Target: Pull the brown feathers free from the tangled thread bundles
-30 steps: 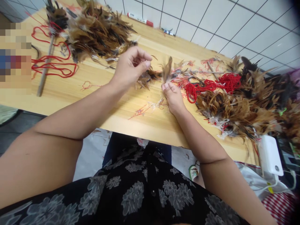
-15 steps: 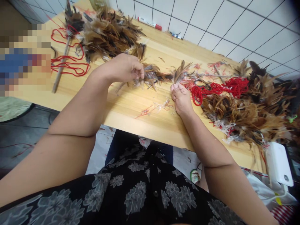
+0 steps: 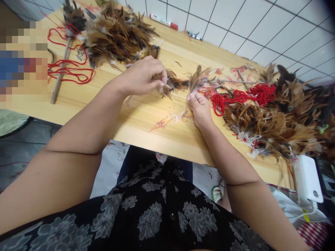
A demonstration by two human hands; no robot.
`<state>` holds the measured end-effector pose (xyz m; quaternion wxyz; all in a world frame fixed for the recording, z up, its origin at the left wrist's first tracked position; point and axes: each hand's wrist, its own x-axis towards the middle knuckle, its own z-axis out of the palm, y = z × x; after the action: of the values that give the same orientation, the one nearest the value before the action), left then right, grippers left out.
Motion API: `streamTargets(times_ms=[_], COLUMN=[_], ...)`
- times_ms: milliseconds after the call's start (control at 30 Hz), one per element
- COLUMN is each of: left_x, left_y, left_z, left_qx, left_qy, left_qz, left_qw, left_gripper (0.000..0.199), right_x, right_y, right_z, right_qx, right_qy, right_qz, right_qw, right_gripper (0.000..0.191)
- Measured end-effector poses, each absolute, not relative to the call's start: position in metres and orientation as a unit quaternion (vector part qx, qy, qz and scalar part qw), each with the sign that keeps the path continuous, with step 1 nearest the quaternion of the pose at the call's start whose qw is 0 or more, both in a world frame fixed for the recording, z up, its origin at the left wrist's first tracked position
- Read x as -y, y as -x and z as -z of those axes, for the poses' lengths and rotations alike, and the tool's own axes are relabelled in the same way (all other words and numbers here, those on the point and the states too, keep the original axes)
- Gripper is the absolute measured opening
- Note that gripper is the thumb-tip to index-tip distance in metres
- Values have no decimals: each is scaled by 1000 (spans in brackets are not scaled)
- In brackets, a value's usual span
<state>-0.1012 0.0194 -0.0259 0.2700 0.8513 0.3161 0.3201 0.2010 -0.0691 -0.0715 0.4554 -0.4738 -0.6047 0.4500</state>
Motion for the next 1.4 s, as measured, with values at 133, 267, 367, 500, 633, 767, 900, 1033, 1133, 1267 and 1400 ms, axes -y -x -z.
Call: streamTargets(times_ms=[133,267,367,500,633,767,900,1033,1133,1267,1400], left_x=[6,17,17,19,18,15,18,20,15,12,21], left_y=[83,64,55,51,51,49,46,47,53,65,67], left_z=[18,21,25,25,25,30,32,33,33,28,18], left_qx=[-293,-277,-288,-293,-297,-304,-273,-273,-315,-375,-418], left_qy=[-860,-847,-817,-792,-784,-829,-903,-905,-888,-850,-819], left_qz=[-328,-327,-338,-347,-357,-326,-268,-290,-311,-341,-332], left_qw=[259,315,368,407,412,337,195,147,122,142,211], left_gripper=[8,16,23,27,29,23,9,9,5,12,10], right_x=[68,68,68,69,69,66,62,59,58,59,63], right_y=[-197,-195,-193,-192,-192,-193,-194,-195,-197,-201,-199], right_z=[75,77,78,77,77,80,86,92,96,93,81], right_qx=[600,621,629,631,636,656,682,686,665,621,581], right_qy=[500,508,510,513,513,503,482,473,457,441,462], right_qz=[-418,-399,-396,-396,-392,-386,-383,-379,-398,-442,-465], right_qw=[463,444,432,427,423,409,394,403,437,473,482], right_gripper=[83,74,66,65,62,62,63,63,68,72,72])
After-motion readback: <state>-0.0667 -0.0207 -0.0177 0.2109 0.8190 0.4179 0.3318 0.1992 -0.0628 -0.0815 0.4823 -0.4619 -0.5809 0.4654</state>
